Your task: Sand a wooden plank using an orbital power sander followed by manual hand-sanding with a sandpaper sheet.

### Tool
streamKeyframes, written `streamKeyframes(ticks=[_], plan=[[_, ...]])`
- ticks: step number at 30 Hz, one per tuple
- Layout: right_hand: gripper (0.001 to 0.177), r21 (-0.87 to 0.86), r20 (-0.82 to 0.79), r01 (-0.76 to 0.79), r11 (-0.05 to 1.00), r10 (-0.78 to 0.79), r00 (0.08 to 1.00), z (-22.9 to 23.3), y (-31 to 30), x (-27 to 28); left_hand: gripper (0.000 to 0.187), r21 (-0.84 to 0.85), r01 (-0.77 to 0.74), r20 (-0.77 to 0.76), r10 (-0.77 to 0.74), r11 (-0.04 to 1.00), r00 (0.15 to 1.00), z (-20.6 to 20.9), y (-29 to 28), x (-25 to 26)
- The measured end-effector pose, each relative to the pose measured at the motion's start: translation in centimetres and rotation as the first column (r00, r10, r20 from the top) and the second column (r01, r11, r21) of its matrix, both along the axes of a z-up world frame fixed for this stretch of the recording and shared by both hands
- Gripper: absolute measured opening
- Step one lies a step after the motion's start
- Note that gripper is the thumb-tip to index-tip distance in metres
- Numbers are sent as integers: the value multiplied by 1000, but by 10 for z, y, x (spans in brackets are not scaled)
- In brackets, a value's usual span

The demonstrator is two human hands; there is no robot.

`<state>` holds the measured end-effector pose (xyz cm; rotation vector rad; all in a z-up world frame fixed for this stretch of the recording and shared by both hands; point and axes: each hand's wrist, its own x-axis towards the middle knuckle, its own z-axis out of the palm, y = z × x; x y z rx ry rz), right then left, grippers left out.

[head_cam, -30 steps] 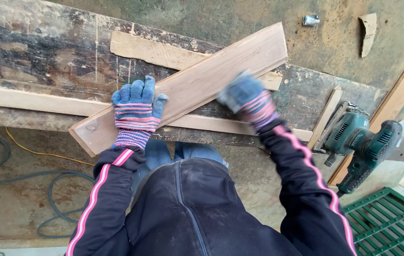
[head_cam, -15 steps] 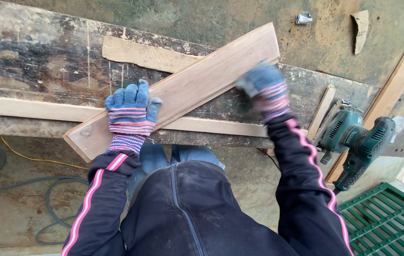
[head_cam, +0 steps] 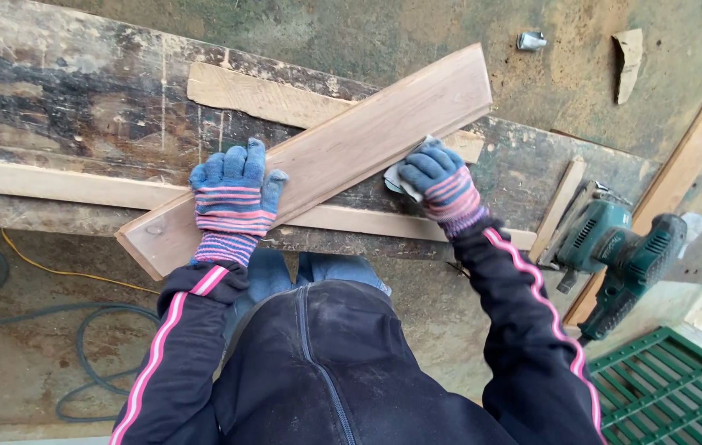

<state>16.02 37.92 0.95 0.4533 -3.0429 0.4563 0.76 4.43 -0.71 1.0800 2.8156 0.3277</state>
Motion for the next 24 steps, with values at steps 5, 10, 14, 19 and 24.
streamKeyframes(ticks=[5,10,14,19,24], plan=[[23,-192,-47,388,901,-404,914,8,25,16,64,3,-3,-25,3,1000,1000,-1,-1,2],[23,-182,-152,544,819,-570,807,-6,5,-11,65,-66,-4,61,8,998,998,5,4,-3],[26,-140,-152,226,964,-246,957,-9,-39,-14,65,-42,-1,24,2,999,1000,3,4,-2],[8,-260,95,386,885,-374,922,-25,37,-12,66,-23,6,-8,-6,1000,1000,-1,-1,1],[11,-72,-258,391,917,-396,881,-7,-11,-19,66,-18,-7,-11,7,1000,1000,0,2,-1]])
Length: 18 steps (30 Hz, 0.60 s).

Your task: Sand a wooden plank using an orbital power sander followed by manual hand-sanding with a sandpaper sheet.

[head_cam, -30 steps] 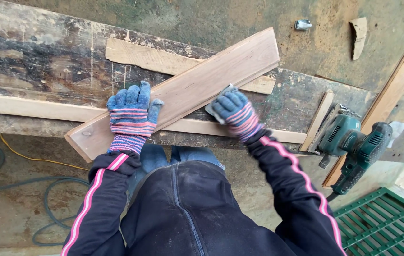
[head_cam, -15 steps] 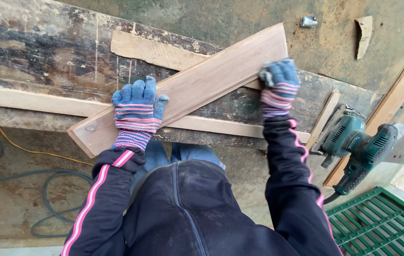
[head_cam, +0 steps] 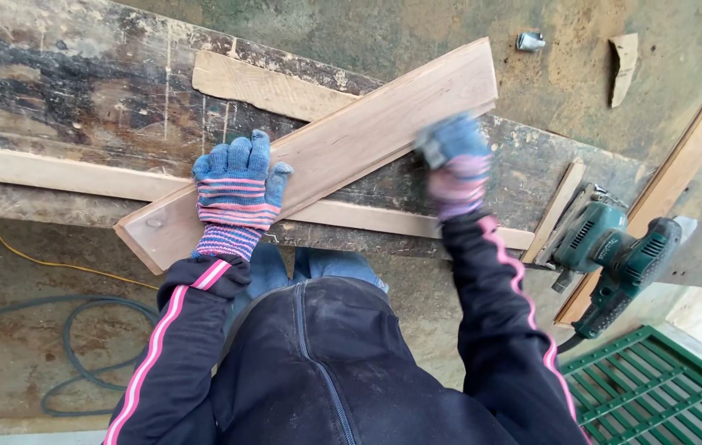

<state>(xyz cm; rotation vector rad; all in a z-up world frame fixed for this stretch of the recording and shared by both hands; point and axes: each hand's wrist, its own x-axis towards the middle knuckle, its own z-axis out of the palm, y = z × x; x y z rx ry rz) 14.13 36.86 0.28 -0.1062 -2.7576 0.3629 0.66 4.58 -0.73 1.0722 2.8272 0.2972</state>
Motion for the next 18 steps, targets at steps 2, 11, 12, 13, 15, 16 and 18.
streamKeyframes(ticks=[2,11,12,13,15,16,18], plan=[[9,-36,39,-114,993,116,993,6,-22,-2,66,11,1,-5,-1,1000,1000,-2,-1,1],[8,-648,300,399,649,-263,917,-27,101,9,64,48,-4,21,3,999,1000,-3,1,2],[25,-108,267,386,916,-347,899,-19,102,-4,65,42,-14,33,13,999,999,-2,1,0],[25,-114,258,374,920,-337,906,-25,93,-12,65,41,-25,22,24,999,999,-8,0,1],[32,-261,20,300,918,-305,952,-33,72,-20,75,78,-17,67,11,997,998,-18,-3,7],[32,-263,7,281,923,-290,957,-48,65,-24,75,80,-32,54,28,996,998,-9,-6,8],[64,150,204,77,986,-107,973,-79,47,-35,114,164,-128,-153,153,978,976,8,-15,10]])
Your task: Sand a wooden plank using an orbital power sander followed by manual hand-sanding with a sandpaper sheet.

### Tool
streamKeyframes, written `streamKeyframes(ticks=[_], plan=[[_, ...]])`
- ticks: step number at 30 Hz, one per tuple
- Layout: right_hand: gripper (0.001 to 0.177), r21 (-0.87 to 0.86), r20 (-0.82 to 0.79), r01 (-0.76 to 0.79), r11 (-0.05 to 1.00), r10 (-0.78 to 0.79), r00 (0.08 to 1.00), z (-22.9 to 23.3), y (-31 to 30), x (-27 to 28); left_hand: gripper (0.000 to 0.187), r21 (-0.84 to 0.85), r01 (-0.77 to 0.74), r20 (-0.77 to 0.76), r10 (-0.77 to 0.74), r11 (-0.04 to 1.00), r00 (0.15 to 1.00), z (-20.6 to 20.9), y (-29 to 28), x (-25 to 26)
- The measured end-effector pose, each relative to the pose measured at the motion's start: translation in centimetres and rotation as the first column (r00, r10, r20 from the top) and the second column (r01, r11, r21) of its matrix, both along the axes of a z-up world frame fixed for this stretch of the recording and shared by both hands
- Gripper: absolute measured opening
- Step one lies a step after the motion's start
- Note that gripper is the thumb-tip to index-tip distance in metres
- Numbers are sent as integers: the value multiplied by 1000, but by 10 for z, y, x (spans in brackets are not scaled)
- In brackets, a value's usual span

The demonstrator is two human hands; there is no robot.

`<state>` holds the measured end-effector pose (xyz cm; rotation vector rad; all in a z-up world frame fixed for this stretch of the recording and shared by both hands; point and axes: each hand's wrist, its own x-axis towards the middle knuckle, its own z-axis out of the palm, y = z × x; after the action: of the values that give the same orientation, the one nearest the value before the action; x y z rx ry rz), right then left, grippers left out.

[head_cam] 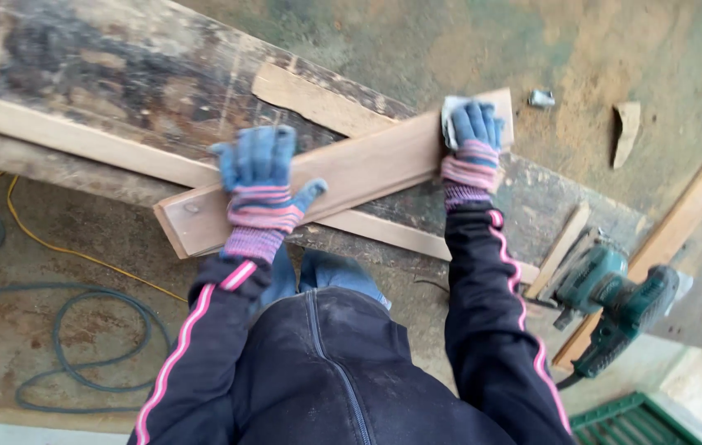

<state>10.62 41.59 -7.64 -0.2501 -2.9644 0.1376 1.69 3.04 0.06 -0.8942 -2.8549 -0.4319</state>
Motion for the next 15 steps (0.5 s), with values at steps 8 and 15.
streamKeyframes(ticks=[8,15], plan=[[65,-253,36,-20,967,31,999,25,-73,-6,128,-426,-658,749,650,621,129,-64,-171,39],[78,-292,57,-501,815,538,841,42,-318,-32,93,-689,133,389,208,713,897,-141,-190,89]])
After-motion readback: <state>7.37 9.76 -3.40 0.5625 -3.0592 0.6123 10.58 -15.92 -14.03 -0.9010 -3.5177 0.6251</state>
